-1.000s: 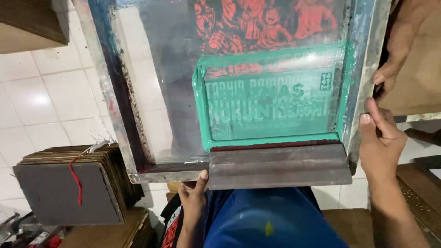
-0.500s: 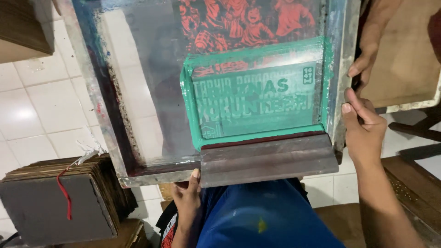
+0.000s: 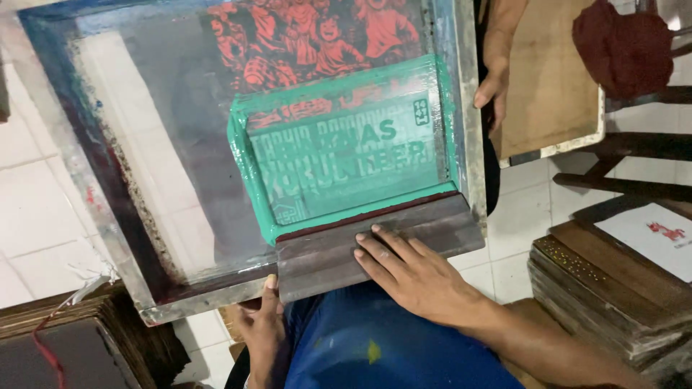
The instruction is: Applying ink to a t-shirt through a screen using a squeegee
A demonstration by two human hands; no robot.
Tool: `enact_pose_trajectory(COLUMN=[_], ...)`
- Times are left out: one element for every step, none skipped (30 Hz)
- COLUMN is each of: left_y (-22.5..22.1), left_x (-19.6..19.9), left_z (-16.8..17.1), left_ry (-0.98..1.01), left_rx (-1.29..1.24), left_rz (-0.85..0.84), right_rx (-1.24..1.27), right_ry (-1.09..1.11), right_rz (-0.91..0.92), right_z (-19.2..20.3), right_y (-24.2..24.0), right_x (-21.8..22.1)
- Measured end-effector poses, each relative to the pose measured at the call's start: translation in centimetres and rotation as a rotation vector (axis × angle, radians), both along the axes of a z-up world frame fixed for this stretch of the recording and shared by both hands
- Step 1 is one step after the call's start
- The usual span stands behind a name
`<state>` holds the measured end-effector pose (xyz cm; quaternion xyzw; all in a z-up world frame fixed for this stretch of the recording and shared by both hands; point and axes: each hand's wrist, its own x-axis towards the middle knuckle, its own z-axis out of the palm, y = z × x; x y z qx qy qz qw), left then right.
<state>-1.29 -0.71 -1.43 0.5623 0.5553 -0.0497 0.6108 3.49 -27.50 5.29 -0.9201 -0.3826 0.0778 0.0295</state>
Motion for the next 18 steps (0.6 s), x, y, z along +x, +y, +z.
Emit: enact_pose_trajectory(left_y=[0.5, 1.3, 1.9, 2.6, 2.1, 1.7, 1.4, 1.2, 1.1, 0.9, 0.9, 0.8, 0.5, 0.6, 0.4, 0.3, 0.4, 0.4], left_x=[-0.3, -1.5, -2.8, -4.1, -3.8, -3.3, -2.7, -2.3, -2.0, -1.7, -1.9, -1.9, -1.7, -1.1, -0.4, 0.3, 0.3, 0.4], left_z=[-0.6, -2.8, -4.9, -7.0, -6.3, -5.6, -5.0, -4.5, -4.0, -3.5, -3.6, -3.7, -4.1, -3.0, -1.8, -0.8, -0.5, -0.4], left_ry=[0.103, 0.1, -0.069, -0.238, -0.238, -0.276, -0.319, -0.323, -0.272, -0.22, -0.219, -0.215, -0.215, -0.218, -0.123, -0.029, -0.025, -0.031], left_rx=[0.037, 0.039, -0.048, -0.134, -0.125, -0.112, -0.093, -0.078, -0.081, -0.084, -0.073, -0.079, -0.095, -0.093, -0.098, -0.104, -0.107, -0.099], left_rz=[-0.062, -0.053, -0.023, 0.005, 0.02, -0.021, -0.057, -0.039, -0.044, -0.048, -0.03, 0.023, 0.067, 0.075, 0.084, 0.092, 0.099, 0.075], right_rx=[-0.03, -0.026, 0.006, 0.037, 0.043, 0.055, 0.073, 0.085, 0.058, 0.032, 0.041, 0.06, 0.069, 0.069, 0.062, 0.055, 0.05, 0.035], right_ry=[-0.032, -0.036, 0.014, 0.065, 0.067, 0.028, -0.015, -0.016, -0.021, -0.027, -0.024, 0.109, 0.236, 0.234, 0.267, 0.3, 0.303, 0.3], right_rz=[0.004, 0.012, -0.058, -0.129, -0.113, -0.199, -0.28, -0.259, -0.271, -0.282, -0.264, -0.263, -0.271, -0.262, -0.269, -0.276, -0.27, -0.263], right_z=[0.5, 1.1, 1.7, 2.2, 1.7, 1.2, 0.6, 0.4, 0.1, -0.2, 0.2, 0.6, 1.0, 1.7, 2.5, 3.2, 2.4, 1.6], right_y=[0.3, 0.6, 0.8, 1.1, 1.3, 1.6, 2.1, 2.1, 2.2, 2.2, 2.1, 1.8, 1.4, 1.6, 1.8, 1.8, 1.9, 1.8], right_x=[0.1, 0.6, 1.2, 1.9, 2.3, 2.8, 3.4, 3.9, 4.4, 4.9, 5.7, 6.6, 7.6, 7.1, 6.7, 6.4, 5.7, 4.9])
